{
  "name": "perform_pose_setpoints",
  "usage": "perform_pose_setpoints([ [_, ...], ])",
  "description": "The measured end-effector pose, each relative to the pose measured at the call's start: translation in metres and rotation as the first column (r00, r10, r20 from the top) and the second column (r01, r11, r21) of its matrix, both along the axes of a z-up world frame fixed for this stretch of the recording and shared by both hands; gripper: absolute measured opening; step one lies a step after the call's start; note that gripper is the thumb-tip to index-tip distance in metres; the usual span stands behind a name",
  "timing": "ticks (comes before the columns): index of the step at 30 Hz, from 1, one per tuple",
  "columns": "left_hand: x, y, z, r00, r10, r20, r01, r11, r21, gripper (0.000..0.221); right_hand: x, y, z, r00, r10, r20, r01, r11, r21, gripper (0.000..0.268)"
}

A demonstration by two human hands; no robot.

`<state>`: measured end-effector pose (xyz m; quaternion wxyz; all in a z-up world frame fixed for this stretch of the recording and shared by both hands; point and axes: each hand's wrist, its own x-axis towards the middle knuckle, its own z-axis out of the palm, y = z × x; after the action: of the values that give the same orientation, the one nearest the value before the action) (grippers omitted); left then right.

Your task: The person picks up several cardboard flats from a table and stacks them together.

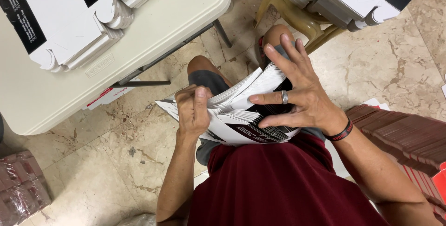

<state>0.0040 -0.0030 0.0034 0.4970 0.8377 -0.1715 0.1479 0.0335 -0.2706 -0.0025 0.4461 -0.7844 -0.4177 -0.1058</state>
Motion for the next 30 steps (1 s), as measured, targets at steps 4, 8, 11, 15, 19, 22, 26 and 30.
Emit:
perform_pose_setpoints([
  [4, 0.0, 0.001, -0.003, 1.0, 0.009, -0.013, -0.009, 1.0, 0.003, 0.057, 0.001, -0.001, 0.0, 1.0, 0.003, -0.012, -0.003, 1.0, -0.017, 0.048],
  [8, 0.001, 0.001, -0.005, 1.0, -0.003, 0.005, 0.003, 1.0, -0.003, 0.057, 0.001, -0.002, -0.001, 1.0, 0.009, -0.013, -0.009, 1.0, -0.017, 0.046],
  [11, -0.001, 0.001, -0.006, 1.0, 0.008, 0.005, -0.008, 1.0, 0.009, 0.058, -0.003, 0.002, -0.014, 0.998, -0.044, 0.053, 0.044, 0.999, -0.002, 0.041],
  [15, -0.001, -0.001, -0.002, 0.998, 0.063, 0.006, -0.063, 0.995, 0.082, 0.065, -0.012, 0.003, -0.006, 0.966, -0.126, 0.224, 0.141, 0.989, -0.054, 0.045],
  [19, -0.004, -0.005, 0.013, 0.998, 0.061, 0.034, -0.066, 0.983, 0.173, 0.067, 0.002, 0.005, 0.033, 0.953, -0.172, 0.249, 0.225, 0.953, -0.203, 0.075],
  [22, -0.005, -0.003, 0.019, 0.994, -0.067, 0.087, 0.046, 0.972, 0.229, 0.076, 0.015, 0.015, 0.065, 0.943, -0.123, 0.309, 0.229, 0.913, -0.337, 0.063],
  [26, 0.001, 0.003, 0.024, 0.975, -0.206, 0.082, 0.177, 0.946, 0.272, 0.066, 0.035, 0.026, 0.043, 0.966, -0.122, -0.227, -0.08, 0.696, -0.714, 0.049],
  [30, 0.004, 0.009, 0.03, 0.94, -0.336, 0.052, 0.317, 0.921, 0.226, 0.057, 0.046, 0.031, 0.032, 0.923, -0.071, -0.377, -0.222, 0.704, -0.675, 0.041],
])
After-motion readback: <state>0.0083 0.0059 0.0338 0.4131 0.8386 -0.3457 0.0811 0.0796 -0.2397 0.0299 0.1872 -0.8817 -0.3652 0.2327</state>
